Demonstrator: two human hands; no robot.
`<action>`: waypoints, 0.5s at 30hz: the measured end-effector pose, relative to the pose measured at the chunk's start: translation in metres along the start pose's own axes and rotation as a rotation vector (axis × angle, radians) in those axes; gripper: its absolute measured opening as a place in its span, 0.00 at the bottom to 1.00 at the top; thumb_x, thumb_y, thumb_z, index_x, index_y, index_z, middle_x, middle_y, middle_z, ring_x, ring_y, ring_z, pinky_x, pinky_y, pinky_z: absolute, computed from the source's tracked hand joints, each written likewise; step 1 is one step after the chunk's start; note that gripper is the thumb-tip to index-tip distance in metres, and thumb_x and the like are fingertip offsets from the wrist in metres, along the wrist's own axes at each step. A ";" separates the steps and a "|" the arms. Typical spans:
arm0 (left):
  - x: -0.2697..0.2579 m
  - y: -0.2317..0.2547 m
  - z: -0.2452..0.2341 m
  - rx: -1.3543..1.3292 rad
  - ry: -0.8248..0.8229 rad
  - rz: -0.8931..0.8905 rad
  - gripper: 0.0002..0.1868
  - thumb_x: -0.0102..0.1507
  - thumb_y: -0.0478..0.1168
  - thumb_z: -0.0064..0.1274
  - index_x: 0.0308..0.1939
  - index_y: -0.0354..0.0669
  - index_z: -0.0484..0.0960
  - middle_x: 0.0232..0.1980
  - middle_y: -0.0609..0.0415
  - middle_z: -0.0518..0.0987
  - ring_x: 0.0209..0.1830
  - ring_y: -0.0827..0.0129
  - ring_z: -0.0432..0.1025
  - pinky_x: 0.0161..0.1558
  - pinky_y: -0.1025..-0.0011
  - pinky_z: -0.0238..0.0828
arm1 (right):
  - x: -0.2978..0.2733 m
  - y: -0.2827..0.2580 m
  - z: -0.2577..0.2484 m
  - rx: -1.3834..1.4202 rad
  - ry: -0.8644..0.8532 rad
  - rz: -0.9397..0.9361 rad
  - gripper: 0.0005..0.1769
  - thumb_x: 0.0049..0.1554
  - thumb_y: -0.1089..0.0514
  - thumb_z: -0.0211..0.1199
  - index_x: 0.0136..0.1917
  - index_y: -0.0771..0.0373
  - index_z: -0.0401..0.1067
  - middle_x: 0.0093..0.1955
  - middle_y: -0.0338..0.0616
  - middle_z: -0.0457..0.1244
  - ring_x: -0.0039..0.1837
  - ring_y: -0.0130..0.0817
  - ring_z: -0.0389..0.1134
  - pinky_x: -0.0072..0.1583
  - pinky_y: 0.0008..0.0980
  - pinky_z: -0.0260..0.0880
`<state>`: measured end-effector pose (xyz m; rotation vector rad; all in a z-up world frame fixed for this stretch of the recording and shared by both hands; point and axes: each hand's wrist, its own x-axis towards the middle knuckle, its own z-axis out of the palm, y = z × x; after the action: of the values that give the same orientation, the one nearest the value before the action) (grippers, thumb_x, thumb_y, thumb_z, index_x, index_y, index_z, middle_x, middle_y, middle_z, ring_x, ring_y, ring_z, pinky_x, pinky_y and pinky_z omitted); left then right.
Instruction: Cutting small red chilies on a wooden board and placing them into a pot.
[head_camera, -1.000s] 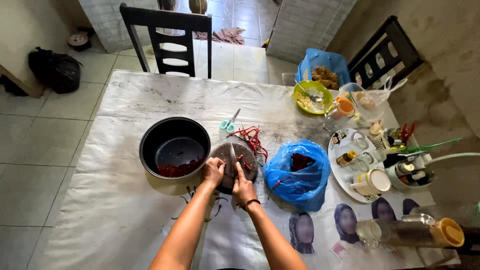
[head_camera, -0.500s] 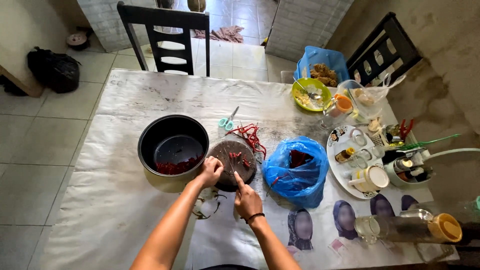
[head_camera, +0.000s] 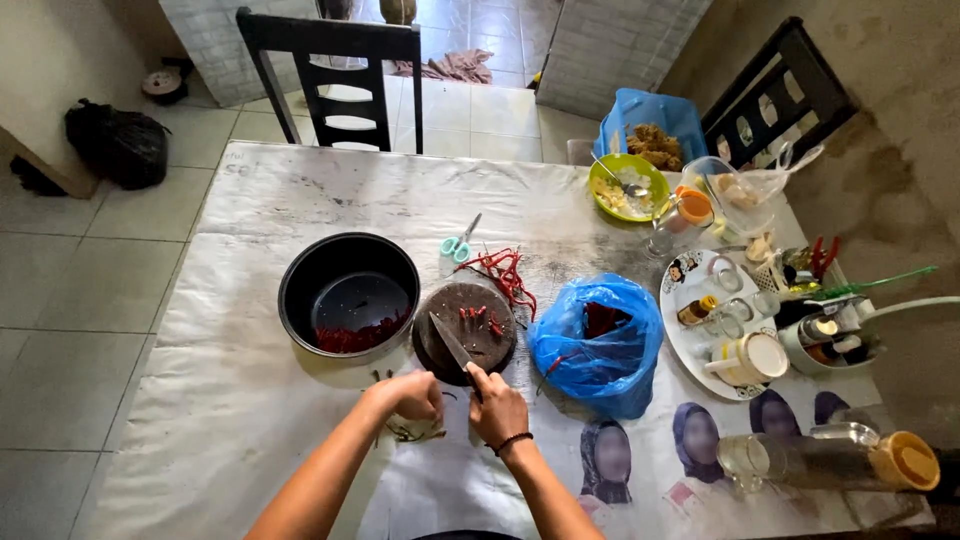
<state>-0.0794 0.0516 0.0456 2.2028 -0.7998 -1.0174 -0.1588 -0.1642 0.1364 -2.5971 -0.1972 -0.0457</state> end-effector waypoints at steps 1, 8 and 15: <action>-0.006 0.017 -0.013 0.001 -0.006 0.001 0.11 0.54 0.44 0.60 0.37 0.51 0.93 0.35 0.56 0.88 0.34 0.67 0.82 0.40 0.67 0.79 | 0.000 0.001 0.001 0.001 0.000 0.006 0.30 0.54 0.58 0.62 0.69 0.45 0.66 0.45 0.51 0.66 0.44 0.56 0.71 0.47 0.53 0.72; 0.001 0.069 -0.057 0.077 0.533 -0.045 0.08 0.57 0.44 0.61 0.34 0.45 0.88 0.39 0.49 0.84 0.42 0.57 0.78 0.46 0.61 0.77 | -0.001 -0.004 0.000 0.023 -0.112 0.043 0.33 0.50 0.59 0.65 0.69 0.45 0.67 0.46 0.52 0.64 0.46 0.57 0.70 0.48 0.54 0.72; 0.024 0.065 -0.033 0.286 0.964 -0.058 0.04 0.54 0.38 0.58 0.30 0.44 0.87 0.44 0.50 0.80 0.51 0.55 0.73 0.49 0.59 0.74 | 0.024 -0.012 -0.006 0.019 0.026 -0.129 0.26 0.49 0.58 0.66 0.63 0.51 0.71 0.48 0.51 0.63 0.49 0.53 0.69 0.47 0.50 0.73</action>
<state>-0.0576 0.0001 0.0983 2.5544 -0.4259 0.2168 -0.1372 -0.1539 0.1488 -2.5602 -0.3544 -0.1228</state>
